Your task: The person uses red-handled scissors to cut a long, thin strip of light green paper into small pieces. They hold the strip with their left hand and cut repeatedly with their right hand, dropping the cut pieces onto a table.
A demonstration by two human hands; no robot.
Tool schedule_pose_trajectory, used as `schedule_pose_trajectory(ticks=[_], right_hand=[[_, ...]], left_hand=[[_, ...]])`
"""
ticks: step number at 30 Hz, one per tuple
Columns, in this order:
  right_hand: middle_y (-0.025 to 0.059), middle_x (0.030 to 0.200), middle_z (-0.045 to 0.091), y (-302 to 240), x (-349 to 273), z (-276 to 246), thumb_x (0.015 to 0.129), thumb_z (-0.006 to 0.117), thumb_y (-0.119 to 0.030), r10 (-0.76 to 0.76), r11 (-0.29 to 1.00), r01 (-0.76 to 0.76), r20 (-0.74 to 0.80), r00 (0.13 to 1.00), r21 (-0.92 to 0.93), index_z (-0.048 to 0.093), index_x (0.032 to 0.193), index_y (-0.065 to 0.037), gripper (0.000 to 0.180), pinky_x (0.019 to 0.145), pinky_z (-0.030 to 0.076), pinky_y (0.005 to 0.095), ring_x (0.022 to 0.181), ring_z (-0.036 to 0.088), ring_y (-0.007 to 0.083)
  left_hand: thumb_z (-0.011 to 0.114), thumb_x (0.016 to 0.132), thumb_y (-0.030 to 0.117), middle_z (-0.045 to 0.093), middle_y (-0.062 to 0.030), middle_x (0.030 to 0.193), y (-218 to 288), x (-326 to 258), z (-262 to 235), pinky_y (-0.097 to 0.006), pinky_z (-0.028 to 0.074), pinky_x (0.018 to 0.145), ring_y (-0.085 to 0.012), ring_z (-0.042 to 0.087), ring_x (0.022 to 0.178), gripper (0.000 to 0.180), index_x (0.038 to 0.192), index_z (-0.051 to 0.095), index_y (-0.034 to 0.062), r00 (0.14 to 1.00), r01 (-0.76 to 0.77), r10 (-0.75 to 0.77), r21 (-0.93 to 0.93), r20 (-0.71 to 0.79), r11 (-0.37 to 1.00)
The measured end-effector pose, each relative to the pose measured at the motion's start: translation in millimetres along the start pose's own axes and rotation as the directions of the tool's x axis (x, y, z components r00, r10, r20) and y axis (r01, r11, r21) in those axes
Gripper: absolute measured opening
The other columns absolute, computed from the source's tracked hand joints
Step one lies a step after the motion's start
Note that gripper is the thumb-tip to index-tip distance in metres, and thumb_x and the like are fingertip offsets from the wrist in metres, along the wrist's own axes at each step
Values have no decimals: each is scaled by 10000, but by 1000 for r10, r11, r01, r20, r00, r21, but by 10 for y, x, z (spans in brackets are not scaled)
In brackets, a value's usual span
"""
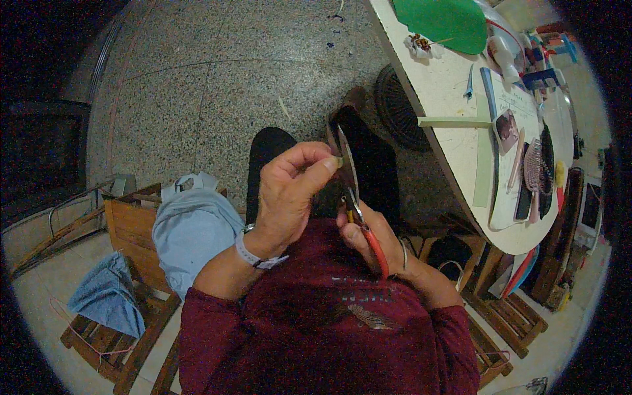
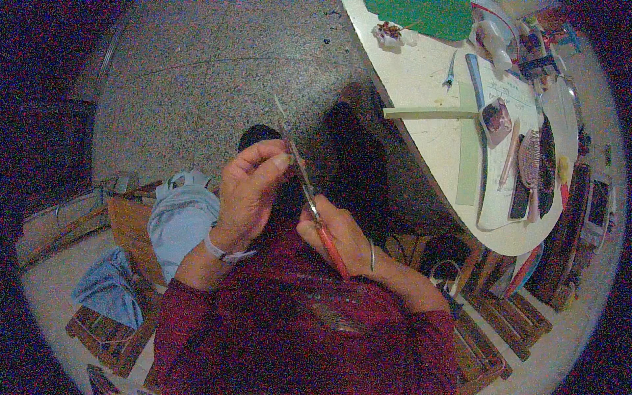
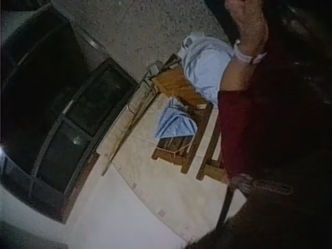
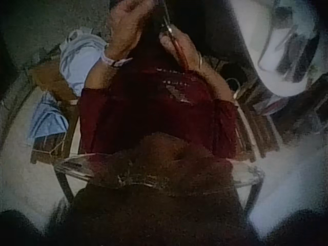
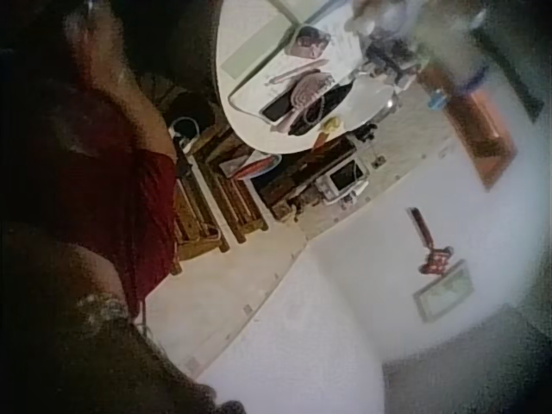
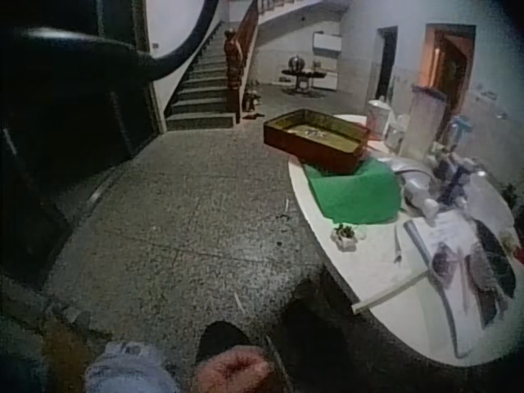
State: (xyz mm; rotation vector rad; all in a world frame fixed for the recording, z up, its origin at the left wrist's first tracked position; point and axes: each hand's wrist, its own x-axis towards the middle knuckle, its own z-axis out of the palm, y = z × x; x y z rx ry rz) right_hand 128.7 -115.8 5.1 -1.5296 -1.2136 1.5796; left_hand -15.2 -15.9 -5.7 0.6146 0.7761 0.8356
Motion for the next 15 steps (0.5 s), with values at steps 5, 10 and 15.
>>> schedule_pose_trajectory(ticks=[5, 10, 15], right_hand=[[112, 713, 568, -13, 3, -6, 873, 573, -230, 2, 1000, -2, 11, 1000, -11, 492, 936, -25, 230, 597, 467, 363, 631, 565, 212], [127, 730, 581, -2, 5, 7, 870, 579, -244, -2, 999, 2, -2, 1000, -37, 491, 941, -23, 249, 606, 473, 369, 644, 585, 245], [147, 744, 587, -3, 6, 31, 860, 587, -228, -9, 999, 8, -27, 1000, -54, 485, 949, -17, 251, 619, 480, 379, 663, 602, 273]], left_hand=[[625, 852, 49, 606, -16, 907, 13, -16, 8, -221, 449, 776, -73, 555, 831, 108, 949, 612, 2, 1000, 5, -5, -28, 4, 1000], [577, 877, 42, 617, -106, 969, -83, -6, -71, -342, 507, 850, -200, 624, 897, 109, 969, 581, -15, 999, -36, 34, 118, 22, 992], [575, 880, 34, 601, -93, 953, -120, 8, -86, -345, 507, 854, -203, 623, 894, 68, 927, 589, -12, 997, -63, 61, 77, 38, 995]])
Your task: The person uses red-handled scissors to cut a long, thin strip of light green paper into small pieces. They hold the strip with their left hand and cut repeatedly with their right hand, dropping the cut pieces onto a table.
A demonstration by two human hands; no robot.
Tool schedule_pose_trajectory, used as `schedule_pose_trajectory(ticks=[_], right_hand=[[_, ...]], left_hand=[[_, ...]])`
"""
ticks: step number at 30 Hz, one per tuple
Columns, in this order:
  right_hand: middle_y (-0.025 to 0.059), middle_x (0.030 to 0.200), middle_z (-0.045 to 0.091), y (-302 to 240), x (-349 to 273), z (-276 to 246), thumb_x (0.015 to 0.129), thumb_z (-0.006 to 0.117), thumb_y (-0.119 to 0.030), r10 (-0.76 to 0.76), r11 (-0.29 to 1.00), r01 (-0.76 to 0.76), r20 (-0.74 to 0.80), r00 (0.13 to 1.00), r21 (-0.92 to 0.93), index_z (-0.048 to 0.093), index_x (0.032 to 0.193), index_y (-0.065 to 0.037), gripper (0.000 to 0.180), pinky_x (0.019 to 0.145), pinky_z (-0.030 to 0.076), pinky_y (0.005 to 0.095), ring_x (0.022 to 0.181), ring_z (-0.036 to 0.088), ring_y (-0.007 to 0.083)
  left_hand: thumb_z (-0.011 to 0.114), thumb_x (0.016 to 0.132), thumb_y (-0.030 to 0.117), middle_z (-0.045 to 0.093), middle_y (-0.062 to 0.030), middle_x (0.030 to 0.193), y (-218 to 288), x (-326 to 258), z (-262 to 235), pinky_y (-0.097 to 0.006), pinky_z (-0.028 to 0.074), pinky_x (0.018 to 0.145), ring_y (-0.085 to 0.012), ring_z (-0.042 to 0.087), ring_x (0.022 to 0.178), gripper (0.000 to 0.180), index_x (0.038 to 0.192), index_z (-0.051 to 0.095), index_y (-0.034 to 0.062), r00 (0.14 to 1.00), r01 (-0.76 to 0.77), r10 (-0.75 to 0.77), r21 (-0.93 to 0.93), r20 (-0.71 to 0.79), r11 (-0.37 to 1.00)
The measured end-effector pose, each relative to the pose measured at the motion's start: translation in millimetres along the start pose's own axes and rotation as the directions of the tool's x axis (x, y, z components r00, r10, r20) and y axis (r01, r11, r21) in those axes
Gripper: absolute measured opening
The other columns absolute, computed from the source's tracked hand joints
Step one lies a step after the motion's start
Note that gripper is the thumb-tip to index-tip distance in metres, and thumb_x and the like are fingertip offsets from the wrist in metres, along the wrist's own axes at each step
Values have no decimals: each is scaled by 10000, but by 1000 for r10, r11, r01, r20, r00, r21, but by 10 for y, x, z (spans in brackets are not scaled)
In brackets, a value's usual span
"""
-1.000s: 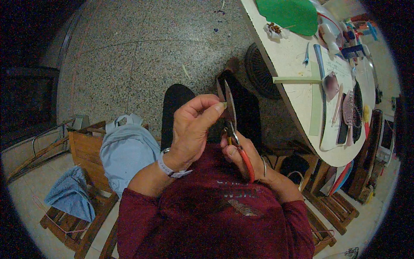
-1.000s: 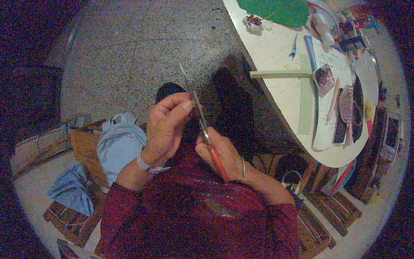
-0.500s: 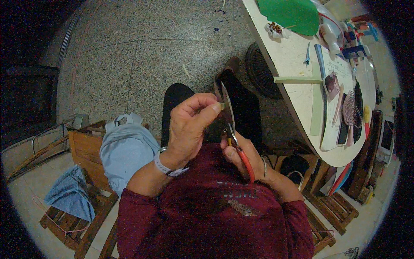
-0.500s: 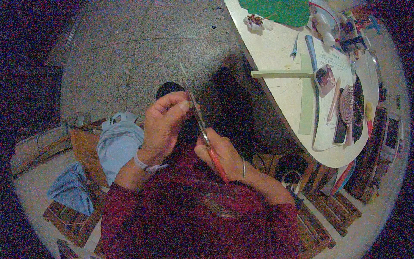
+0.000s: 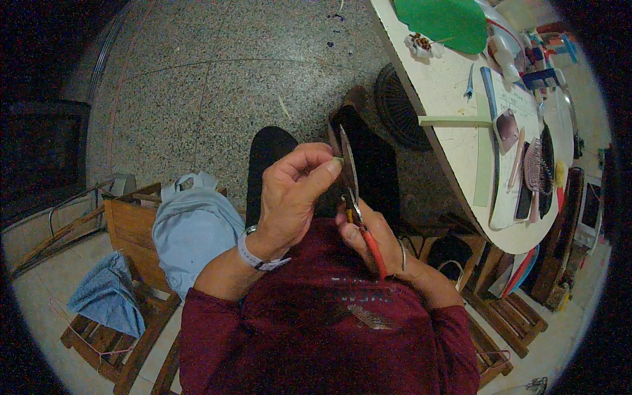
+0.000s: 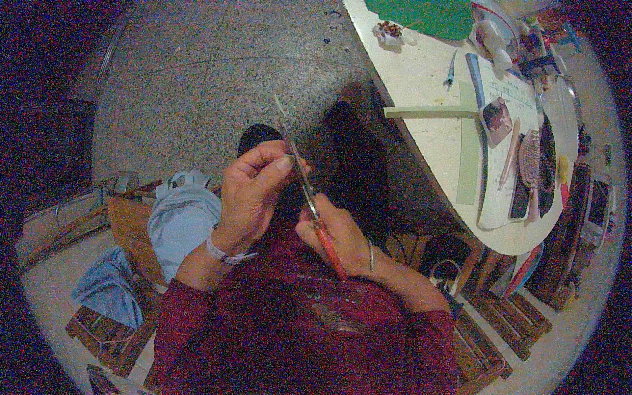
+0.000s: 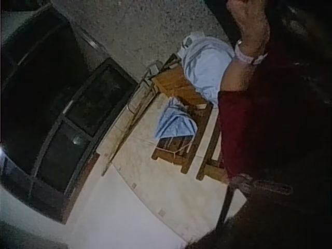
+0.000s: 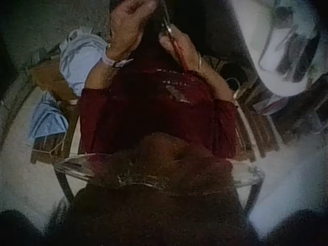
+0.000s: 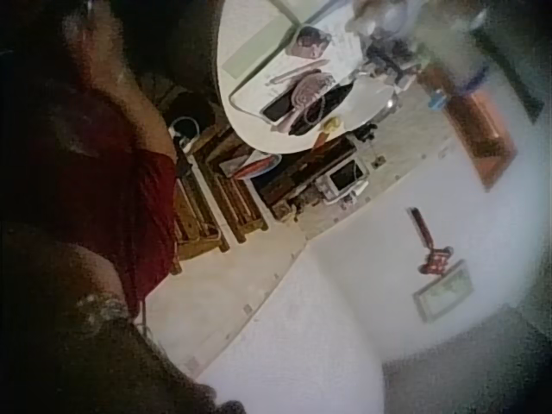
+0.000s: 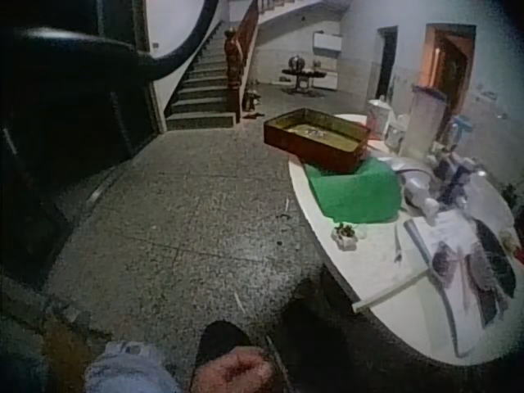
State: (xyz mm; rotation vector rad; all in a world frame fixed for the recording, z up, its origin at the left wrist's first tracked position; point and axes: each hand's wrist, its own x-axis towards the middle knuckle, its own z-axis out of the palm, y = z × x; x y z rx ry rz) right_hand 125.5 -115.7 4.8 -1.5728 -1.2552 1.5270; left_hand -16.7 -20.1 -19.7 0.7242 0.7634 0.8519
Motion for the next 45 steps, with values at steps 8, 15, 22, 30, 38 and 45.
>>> schedule_pose_trajectory(ticks=[8, 15, 22, 30, 38, 45], right_hand=[[150, 736, 583, -14, 2, -3, 850, 592, -223, 1, 1000, -1, 1, 1000, -20, 490, 948, -12, 254, 612, 478, 392, 659, 601, 295], [150, 734, 585, -3, 1, -13, 852, 585, -241, -9, 1000, 9, 7, 1000, -5, 499, 940, -13, 258, 612, 476, 393, 658, 601, 291], [149, 727, 586, -16, 6, -18, 849, 587, -241, -3, 1000, 3, 11, 1000, -3, 501, 942, -15, 259, 610, 476, 394, 651, 599, 284], [133, 715, 578, -52, 6, -35, 855, 594, -258, 5, 1000, -4, 29, 1000, -18, 494, 940, -21, 271, 607, 476, 382, 647, 599, 269], [138, 721, 579, -38, 12, -27, 852, 606, -262, -27, 998, 28, 14, 1000, -55, 490, 951, -19, 287, 607, 477, 385, 646, 599, 281], [155, 720, 586, -35, 9, -26, 848, 606, -225, -32, 998, 32, 10, 999, -58, 493, 938, -12, 257, 595, 479, 392, 638, 608, 296]], left_hand=[[592, 878, 64, 603, -88, 952, 17, -10, 12, -357, 506, 861, -205, 623, 891, 79, 914, 596, -7, 1000, 25, -25, -57, -7, 998], [592, 882, 86, 610, -90, 945, 40, -6, 11, -359, 505, 867, -200, 622, 890, 118, 951, 588, -10, 998, 59, -58, -113, 8, 992], [591, 878, 98, 607, -91, 973, 90, -7, 29, -366, 492, 866, -212, 615, 906, 153, 983, 582, -12, 998, 70, -69, -118, 9, 991], [582, 878, 93, 595, -94, 989, 128, 1, 29, -356, 487, 857, -212, 616, 905, 125, 948, 589, -11, 998, 63, -62, -80, 9, 995], [578, 873, 76, 599, -93, 980, 111, 5, 3, -343, 498, 835, -205, 617, 898, 117, 945, 594, -14, 1000, 24, -24, -29, 6, 999], [593, 867, 95, 606, -94, 965, 105, 7, -3, -342, 495, 829, -202, 617, 893, 146, 957, 593, -20, 1000, 15, -14, -33, 11, 999]])
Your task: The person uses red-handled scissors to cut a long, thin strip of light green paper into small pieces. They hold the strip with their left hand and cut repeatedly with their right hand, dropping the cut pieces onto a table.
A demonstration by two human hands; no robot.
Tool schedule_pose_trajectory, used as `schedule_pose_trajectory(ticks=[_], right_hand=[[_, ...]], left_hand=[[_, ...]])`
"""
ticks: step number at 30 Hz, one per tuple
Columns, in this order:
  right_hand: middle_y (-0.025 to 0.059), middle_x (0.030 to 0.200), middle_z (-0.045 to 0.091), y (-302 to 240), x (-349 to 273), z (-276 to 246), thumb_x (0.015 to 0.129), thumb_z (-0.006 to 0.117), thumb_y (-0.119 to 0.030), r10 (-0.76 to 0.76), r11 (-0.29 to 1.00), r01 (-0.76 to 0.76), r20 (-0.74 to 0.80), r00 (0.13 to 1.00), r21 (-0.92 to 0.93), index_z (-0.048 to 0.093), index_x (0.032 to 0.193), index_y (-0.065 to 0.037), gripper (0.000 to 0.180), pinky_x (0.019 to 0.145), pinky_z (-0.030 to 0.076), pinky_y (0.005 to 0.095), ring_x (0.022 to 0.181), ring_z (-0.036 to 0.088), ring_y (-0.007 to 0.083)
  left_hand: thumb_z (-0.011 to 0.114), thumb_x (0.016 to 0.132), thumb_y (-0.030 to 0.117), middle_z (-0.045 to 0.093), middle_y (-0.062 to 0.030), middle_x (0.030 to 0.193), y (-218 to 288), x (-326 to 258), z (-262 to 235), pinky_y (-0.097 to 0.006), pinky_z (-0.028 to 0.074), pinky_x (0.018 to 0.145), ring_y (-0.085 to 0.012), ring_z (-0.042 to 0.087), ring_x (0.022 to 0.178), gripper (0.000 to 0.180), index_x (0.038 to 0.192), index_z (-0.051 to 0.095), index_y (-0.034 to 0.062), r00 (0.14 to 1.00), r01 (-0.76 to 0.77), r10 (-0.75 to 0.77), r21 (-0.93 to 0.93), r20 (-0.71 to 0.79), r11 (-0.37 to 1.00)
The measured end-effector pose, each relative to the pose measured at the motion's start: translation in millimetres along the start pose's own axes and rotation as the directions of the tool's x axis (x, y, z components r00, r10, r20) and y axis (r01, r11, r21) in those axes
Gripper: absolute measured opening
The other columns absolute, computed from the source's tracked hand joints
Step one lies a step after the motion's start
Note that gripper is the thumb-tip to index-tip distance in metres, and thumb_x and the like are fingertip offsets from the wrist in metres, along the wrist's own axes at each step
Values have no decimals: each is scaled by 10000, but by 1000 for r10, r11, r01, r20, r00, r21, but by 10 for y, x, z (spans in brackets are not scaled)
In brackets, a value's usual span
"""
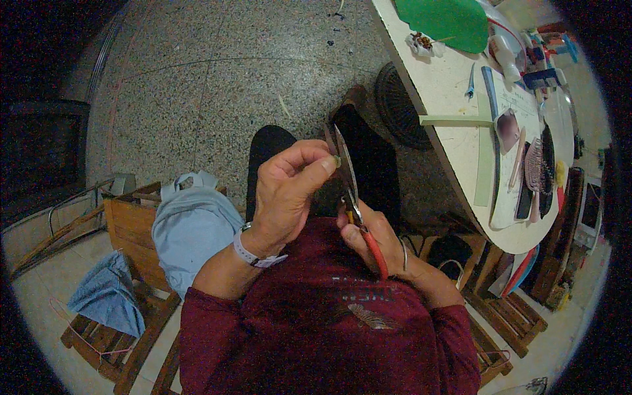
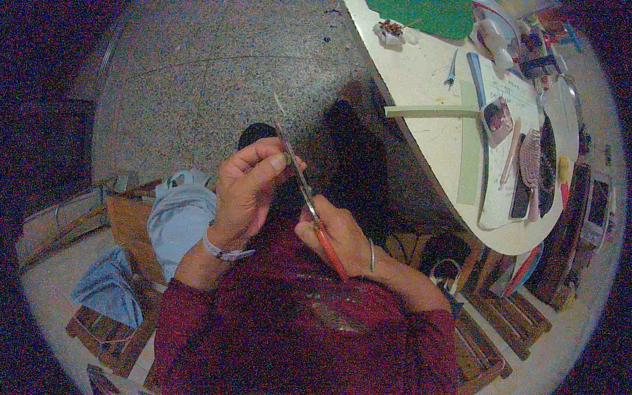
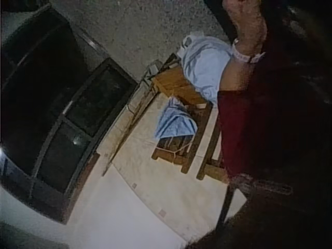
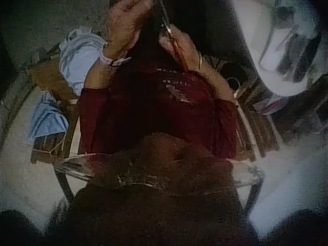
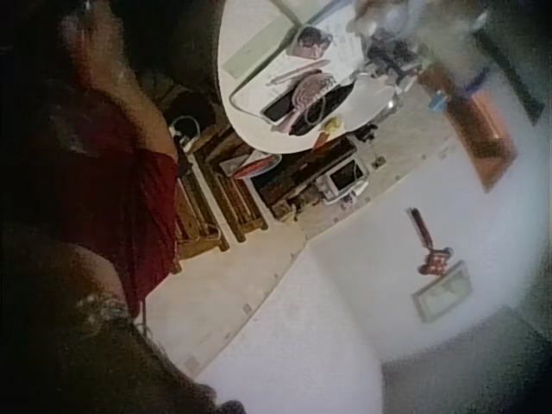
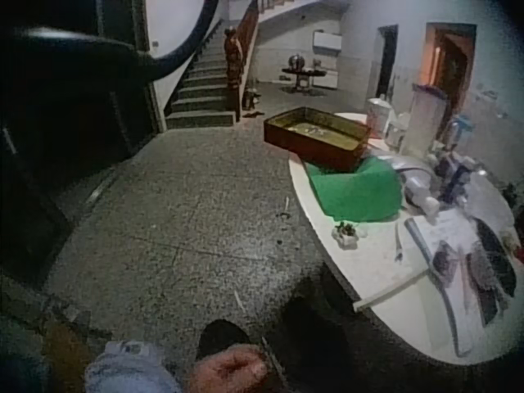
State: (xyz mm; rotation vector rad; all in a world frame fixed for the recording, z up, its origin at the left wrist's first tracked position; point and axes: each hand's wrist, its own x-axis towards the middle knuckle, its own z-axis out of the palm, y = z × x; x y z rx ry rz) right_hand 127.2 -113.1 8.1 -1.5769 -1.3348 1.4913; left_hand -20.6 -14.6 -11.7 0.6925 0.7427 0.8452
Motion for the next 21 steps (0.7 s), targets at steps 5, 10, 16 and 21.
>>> schedule_pose_trajectory(ticks=[5, 10, 16, 21], right_hand=[[157, 722, 589, -8, -5, -8, 852, 604, -228, 2, 1000, -2, 21, 1000, -3, 491, 935, -11, 259, 597, 480, 392, 644, 613, 291], [148, 698, 578, 9, -4, -1, 858, 603, -245, 7, 1000, -7, 35, 999, -8, 482, 926, -9, 274, 585, 476, 385, 622, 605, 270], [157, 698, 581, 22, -10, 5, 859, 602, -248, 37, 999, -38, 31, 999, 15, 472, 914, -6, 279, 582, 477, 389, 631, 612, 291], [171, 723, 592, 54, -17, 33, 855, 600, -246, 0, 1000, 0, 0, 1000, -26, 471, 928, -9, 280, 594, 480, 400, 652, 618, 320]], left_hand=[[623, 848, 40, 599, -38, 958, 29, 3, -12, -235, 448, 805, -90, 557, 858, 91, 922, 625, -13, 998, 59, -60, -73, -14, 996], [592, 874, 107, 611, -94, 961, 16, 15, -40, -361, 498, 844, -211, 619, 889, 159, 968, 586, -21, 1000, 21, -20, -28, 9, 999], [579, 878, 72, 585, -85, 985, 0, -35, -18, -379, 512, 868, -201, 609, 914, 123, 965, 586, -15, 997, 72, -72, -48, 6, 996], [580, 872, 42, 563, -70, 1006, -61, -33, -15, -386, 513, 884, -185, 602, 907, 76, 932, 589, -4, 1000, -6, 7, -54, 10, 999]])
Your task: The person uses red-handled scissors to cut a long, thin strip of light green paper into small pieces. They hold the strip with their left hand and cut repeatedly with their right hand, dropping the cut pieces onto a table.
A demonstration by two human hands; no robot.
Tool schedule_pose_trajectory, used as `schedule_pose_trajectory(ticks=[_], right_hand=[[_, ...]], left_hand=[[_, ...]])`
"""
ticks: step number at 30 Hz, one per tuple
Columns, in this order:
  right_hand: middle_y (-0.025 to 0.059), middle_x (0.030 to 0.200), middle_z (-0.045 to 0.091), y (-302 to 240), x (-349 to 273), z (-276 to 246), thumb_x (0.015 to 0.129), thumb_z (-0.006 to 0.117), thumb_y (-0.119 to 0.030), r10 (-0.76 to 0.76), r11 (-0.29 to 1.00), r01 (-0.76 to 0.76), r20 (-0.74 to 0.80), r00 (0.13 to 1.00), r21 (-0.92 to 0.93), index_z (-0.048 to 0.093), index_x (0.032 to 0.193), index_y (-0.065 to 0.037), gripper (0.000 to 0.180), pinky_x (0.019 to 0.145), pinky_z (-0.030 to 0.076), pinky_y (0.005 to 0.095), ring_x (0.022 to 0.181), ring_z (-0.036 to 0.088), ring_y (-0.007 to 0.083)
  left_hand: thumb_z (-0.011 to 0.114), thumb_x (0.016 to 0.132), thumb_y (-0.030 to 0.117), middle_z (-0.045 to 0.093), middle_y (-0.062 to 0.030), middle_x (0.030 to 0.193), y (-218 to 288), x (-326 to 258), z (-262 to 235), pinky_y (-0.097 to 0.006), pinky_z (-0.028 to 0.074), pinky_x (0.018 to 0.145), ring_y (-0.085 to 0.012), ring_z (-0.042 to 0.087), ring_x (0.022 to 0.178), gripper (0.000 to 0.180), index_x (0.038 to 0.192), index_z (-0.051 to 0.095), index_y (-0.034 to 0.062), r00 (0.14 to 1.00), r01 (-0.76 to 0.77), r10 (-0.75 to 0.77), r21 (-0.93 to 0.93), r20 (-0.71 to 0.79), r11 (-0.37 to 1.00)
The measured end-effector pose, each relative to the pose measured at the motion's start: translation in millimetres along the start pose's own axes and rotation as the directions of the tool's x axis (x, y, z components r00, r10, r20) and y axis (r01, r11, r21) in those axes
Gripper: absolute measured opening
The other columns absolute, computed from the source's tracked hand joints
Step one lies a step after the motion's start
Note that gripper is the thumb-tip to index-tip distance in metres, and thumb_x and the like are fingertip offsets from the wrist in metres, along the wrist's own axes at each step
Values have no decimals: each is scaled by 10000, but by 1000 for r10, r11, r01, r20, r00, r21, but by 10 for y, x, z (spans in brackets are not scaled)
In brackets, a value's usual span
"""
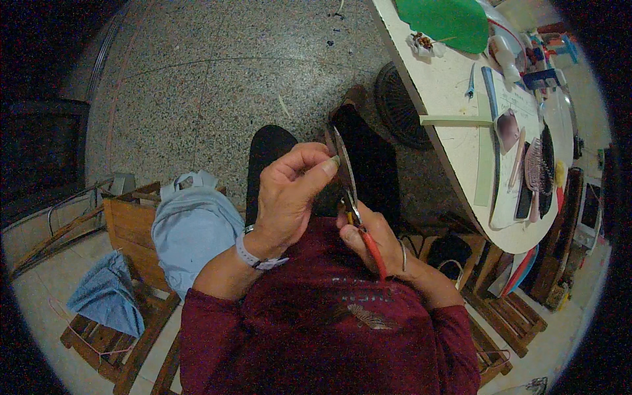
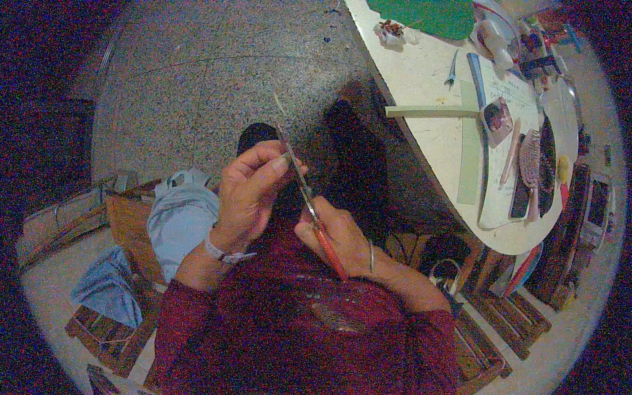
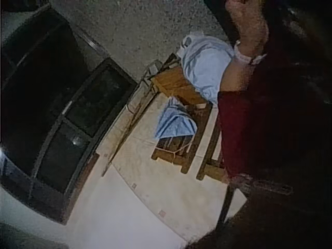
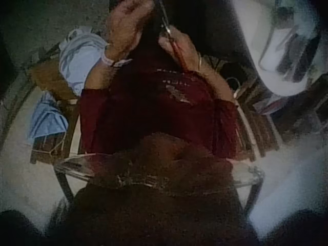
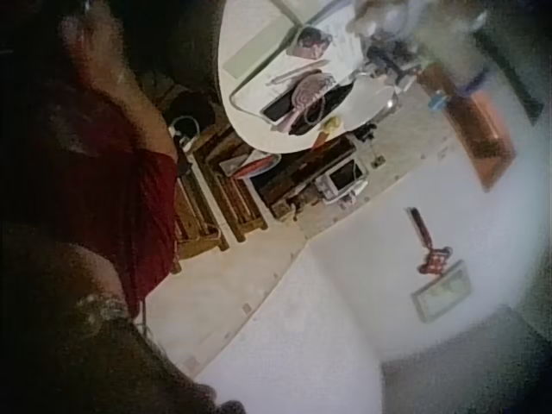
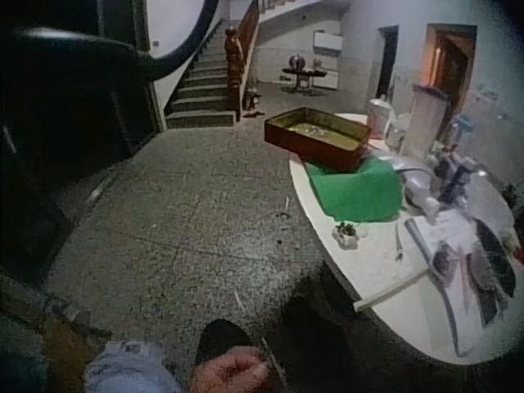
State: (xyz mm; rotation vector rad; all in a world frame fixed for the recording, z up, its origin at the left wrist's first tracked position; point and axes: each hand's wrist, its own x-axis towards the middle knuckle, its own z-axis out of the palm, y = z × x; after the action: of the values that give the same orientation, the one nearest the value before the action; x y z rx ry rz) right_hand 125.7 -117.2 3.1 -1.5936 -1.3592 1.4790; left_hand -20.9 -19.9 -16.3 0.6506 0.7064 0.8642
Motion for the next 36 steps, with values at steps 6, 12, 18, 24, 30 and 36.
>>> schedule_pose_trajectory(ticks=[6, 12, 18, 24, 30, 36], right_hand=[[174, 745, 602, -54, 13, 18, 848, 604, -241, 39, 999, -39, -15, 999, 0, 475, 945, -14, 279, 614, 482, 413, 682, 625, 332], [156, 739, 600, -59, -3, -5, 854, 602, -261, 22, 999, -22, 7, 1000, 29, 487, 954, -20, 285, 625, 482, 403, 680, 621, 311], [143, 730, 592, -59, -7, -8, 859, 605, -294, 5, 1000, -5, 3, 1000, 30, 497, 951, -25, 304, 622, 482, 400, 663, 610, 293], [148, 729, 592, -100, -4, -23, 862, 600, -314, 28, 999, -28, 17, 999, 43, 502, 933, -25, 313, 616, 480, 401, 662, 610, 298], [151, 723, 588, -59, 6, -19, 866, 598, -322, -22, 1000, 22, 4, 1000, 23, 486, 924, -21, 327, 615, 477, 408, 656, 608, 302], [152, 732, 591, -65, 15, -15, 868, 598, -315, -15, 1000, 15, -1, 1000, -5, 470, 932, -21, 327, 615, 477, 408, 659, 610, 317]], left_hand=[[584, 868, 37, 554, -67, 1022, -34, -18, -11, -382, 513, 883, -184, 599, 906, 59, 910, 592, -4, 1000, -3, 3, 14, -14, 1000], [589, 870, 50, 566, -86, 1050, 2, -33, 38, -386, 503, 887, -210, 605, 938, 87, 927, 591, -16, 999, -2, 1, -30, -35, 1000], [594, 872, 65, 580, -95, 1028, 14, -27, 25, -396, 497, 893, -226, 608, 943, 105, 941, 590, -14, 1000, 16, -17, -67, -12, 998], [592, 872, 68, 573, -79, 1020, 54, -25, 33, -399, 492, 902, -219, 606, 940, 78, 909, 596, 0, 999, 22, -23, -63, -27, 998], [592, 869, 59, 552, -70, 1029, 45, -3, 14, -391, 495, 890, -209, 603, 939, 59, 882, 596, 1, 1000, 16, -17, -42, -26, 999], [632, 831, 2, 563, -50, 1047, 39, -6, 18, -241, 428, 835, -103, 544, 912, 57, 883, 630, -20, 999, 15, -19, -88, -40, 996]])
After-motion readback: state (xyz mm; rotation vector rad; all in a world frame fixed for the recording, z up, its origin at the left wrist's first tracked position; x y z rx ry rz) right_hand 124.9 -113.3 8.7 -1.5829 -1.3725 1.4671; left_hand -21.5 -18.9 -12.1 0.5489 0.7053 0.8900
